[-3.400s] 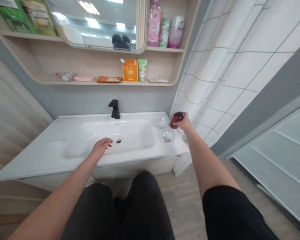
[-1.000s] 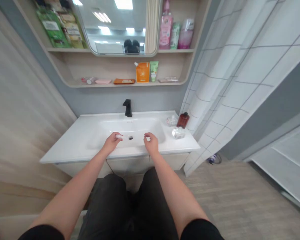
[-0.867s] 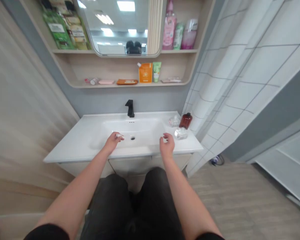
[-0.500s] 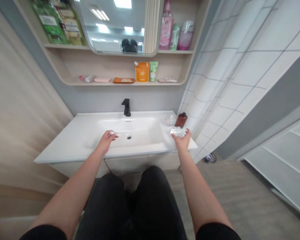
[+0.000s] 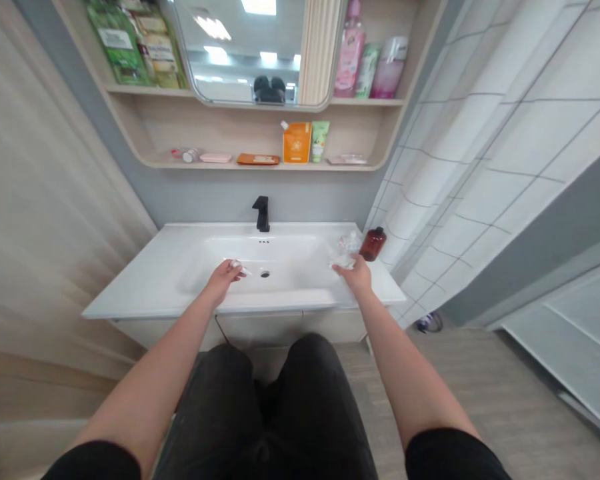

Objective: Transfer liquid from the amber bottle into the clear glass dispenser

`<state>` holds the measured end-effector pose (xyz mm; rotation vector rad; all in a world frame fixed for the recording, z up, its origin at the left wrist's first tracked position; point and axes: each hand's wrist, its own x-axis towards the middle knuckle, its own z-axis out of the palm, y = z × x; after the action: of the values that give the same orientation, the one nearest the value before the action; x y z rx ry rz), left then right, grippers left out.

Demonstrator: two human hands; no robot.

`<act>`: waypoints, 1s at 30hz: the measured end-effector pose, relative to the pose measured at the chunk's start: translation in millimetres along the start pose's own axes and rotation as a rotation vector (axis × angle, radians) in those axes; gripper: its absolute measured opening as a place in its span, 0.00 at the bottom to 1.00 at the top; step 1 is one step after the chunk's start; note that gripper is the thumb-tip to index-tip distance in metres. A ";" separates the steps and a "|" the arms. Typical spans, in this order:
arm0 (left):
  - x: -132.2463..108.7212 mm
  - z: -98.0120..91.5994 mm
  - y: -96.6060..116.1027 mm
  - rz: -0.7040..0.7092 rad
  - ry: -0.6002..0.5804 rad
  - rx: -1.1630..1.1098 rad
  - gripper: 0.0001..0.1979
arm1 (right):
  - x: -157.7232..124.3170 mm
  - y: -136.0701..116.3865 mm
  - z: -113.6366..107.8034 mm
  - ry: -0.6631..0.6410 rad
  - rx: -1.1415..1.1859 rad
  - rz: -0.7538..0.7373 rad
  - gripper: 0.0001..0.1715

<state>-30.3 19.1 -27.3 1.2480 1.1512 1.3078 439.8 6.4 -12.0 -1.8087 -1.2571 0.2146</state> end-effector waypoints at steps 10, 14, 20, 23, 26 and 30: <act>-1.1 -0.8 -1.2 0.009 0.081 -0.037 0.33 | -65.6 -95.8 113.8 -0.469 0.403 -0.117 0.42; -1.4 -2.5 -1.5 0.010 0.134 -0.098 0.32 | -82.9 -114.8 142.9 -0.588 0.408 -0.102 0.39; 10.2 6.1 10.6 -0.074 0.183 -0.227 0.30 | -84.2 -120.9 152.1 -0.633 0.228 -0.162 0.40; 17.9 24.4 15.9 0.000 0.146 -0.227 0.28 | -84.7 -118.5 153.0 -0.627 0.174 -0.198 0.41; 20.3 43.6 12.9 0.105 0.168 -0.164 0.27 | -85.9 -116.6 154.2 -0.635 0.159 -0.203 0.41; 19.6 54.9 1.8 0.171 0.185 -0.093 0.25 | -86.0 -116.1 156.5 -0.651 0.123 -0.206 0.43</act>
<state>24.1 39.3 -21.8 1.1980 1.1162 1.6143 231.2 34.1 -45.4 -1.5340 -1.8178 0.7922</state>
